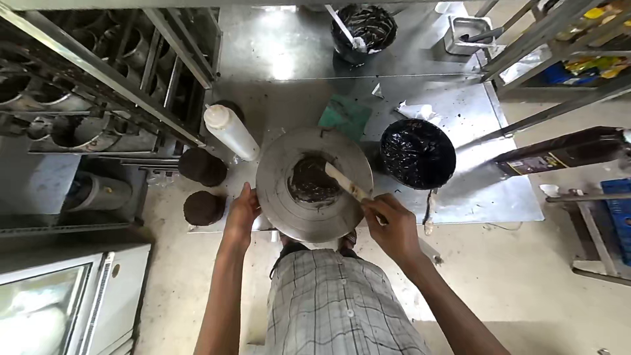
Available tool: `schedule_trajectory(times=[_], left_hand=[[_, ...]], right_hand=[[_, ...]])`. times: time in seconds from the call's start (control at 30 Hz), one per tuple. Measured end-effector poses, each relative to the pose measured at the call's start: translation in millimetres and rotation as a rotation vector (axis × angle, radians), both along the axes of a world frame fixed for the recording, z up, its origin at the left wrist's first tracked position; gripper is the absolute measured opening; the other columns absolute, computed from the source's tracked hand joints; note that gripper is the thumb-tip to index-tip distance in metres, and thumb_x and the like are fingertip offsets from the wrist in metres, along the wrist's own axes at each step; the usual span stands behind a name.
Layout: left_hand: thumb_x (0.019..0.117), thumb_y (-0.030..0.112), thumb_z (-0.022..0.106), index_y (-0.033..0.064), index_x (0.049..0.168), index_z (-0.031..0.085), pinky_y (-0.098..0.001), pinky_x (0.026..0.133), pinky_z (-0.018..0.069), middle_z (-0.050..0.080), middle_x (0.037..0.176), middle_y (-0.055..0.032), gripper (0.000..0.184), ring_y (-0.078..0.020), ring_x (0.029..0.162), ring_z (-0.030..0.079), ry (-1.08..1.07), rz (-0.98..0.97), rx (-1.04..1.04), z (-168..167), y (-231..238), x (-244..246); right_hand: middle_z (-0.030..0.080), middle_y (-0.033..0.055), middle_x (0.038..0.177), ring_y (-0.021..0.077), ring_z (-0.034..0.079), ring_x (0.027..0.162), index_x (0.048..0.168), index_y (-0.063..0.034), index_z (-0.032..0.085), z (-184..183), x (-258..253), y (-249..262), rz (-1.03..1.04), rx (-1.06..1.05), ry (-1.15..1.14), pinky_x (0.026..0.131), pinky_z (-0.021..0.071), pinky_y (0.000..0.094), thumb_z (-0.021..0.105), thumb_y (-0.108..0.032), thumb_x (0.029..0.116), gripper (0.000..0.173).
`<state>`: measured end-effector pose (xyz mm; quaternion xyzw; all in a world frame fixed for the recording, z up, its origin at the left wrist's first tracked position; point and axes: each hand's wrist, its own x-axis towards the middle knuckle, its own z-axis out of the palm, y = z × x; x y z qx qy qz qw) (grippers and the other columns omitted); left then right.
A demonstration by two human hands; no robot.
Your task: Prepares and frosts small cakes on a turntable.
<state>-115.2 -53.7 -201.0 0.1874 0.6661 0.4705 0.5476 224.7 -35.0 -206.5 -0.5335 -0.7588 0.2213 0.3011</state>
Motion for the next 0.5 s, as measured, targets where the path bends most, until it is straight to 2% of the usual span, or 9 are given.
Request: schedule_trajectory(times=[0.1, 0.17, 0.23, 0.3, 0.4, 0.43, 0.5], left_hand=[[0.1106, 0.051, 0.028, 0.0008, 0.13, 0.06, -0.0399, 0.094, 0.054, 0.07, 0.117, -0.011, 0.062, -0.019, 0.104, 0.067, 0.051, -0.026, -0.017, 4.2, 7.5, -3.6], [0.1101, 0.05, 0.033, 0.0005, 0.132, 0.059, -0.0394, 0.095, 0.0531, 0.068, 0.119, -0.0116, 0.06, -0.0189, 0.106, 0.066, 0.074, -0.028, -0.031, 4.3, 17.0, -5.8], [0.1096, 0.049, 0.036, 0.0016, 0.128, 0.062, -0.0376, 0.092, 0.0548, 0.07, 0.114, -0.009, 0.057, -0.0166, 0.101, 0.067, 0.083, -0.016, -0.037, -1.4, 29.3, -11.0], [0.1097, 0.047, 0.038, 0.0014, 0.126, 0.063, -0.0367, 0.091, 0.0546, 0.07, 0.112, -0.0088, 0.054, -0.0156, 0.099, 0.067, 0.118, -0.04, -0.039, -0.6, 40.5, -18.7], [0.1084, 0.049, 0.042, 0.0013, 0.129, 0.062, -0.0406, 0.094, 0.0542, 0.069, 0.119, -0.0117, 0.056, -0.0186, 0.106, 0.067, 0.184, -0.125, -0.026, 1.3, 56.8, -24.9], [0.1077, 0.05, 0.043, 0.0012, 0.128, 0.062, -0.0412, 0.094, 0.0544, 0.068, 0.12, -0.0119, 0.056, -0.019, 0.107, 0.066, 0.207, -0.151, -0.015, 2.4, 61.6, -24.5], [0.1067, 0.049, 0.047, 0.0005, 0.126, 0.061, -0.0417, 0.096, 0.0537, 0.067, 0.12, -0.0129, 0.054, -0.0196, 0.109, 0.065, 0.233, -0.188, 0.0, 3.7, 65.4, -21.8]], right_hand=[[0.069, -0.0027, 0.093, 0.0055, 0.063, 0.067, 0.099, -0.0151, 0.077, -3.8, -6.9, -13.8, 0.045, -0.18, 0.157, 0.057, 0.058, 0.0256, 0.069, -0.021, 0.0924, 0.012], [0.07, 0.0019, 0.096, 0.0101, 0.065, 0.068, 0.1, -0.0143, 0.079, -7.1, -10.9, -13.3, 0.046, -0.009, 0.037, 0.057, 0.0578, 0.0301, 0.066, -0.019, 0.0914, 0.016], [0.07, 0.0091, 0.1, 0.0173, 0.067, 0.069, 0.102, -0.0101, 0.079, -3.9, -6.3, -4.8, 0.006, 0.08, -0.041, 0.057, 0.0581, 0.0372, 0.066, -0.015, 0.0914, 0.018], [0.069, 0.0044, 0.099, 0.0112, 0.063, 0.066, 0.104, -0.0112, 0.078, -1.9, -4.5, -5.2, -0.021, -0.018, 0.039, 0.056, 0.0565, 0.0314, 0.067, -0.016, 0.0917, 0.017], [0.07, -0.0021, 0.095, 0.0062, 0.065, 0.07, 0.101, -0.0147, 0.078, -4.6, -15.5, -18.5, 0.056, -0.225, 0.212, 0.061, 0.0595, 0.0269, 0.07, -0.019, 0.0919, 0.013], [0.07, -0.0019, 0.095, 0.0066, 0.065, 0.071, 0.101, -0.0151, 0.078, -5.4, -20.6, -19.0, 0.075, -0.18, 0.173, 0.061, 0.0598, 0.0272, 0.069, -0.019, 0.0922, 0.013], [0.07, 0.0062, 0.098, 0.0159, 0.068, 0.072, 0.102, -0.0113, 0.078, -3.7, -22.8, -12.2, 0.06, 0.021, 0.025, 0.059, 0.0595, 0.0355, 0.068, -0.015, 0.0908, 0.016]])
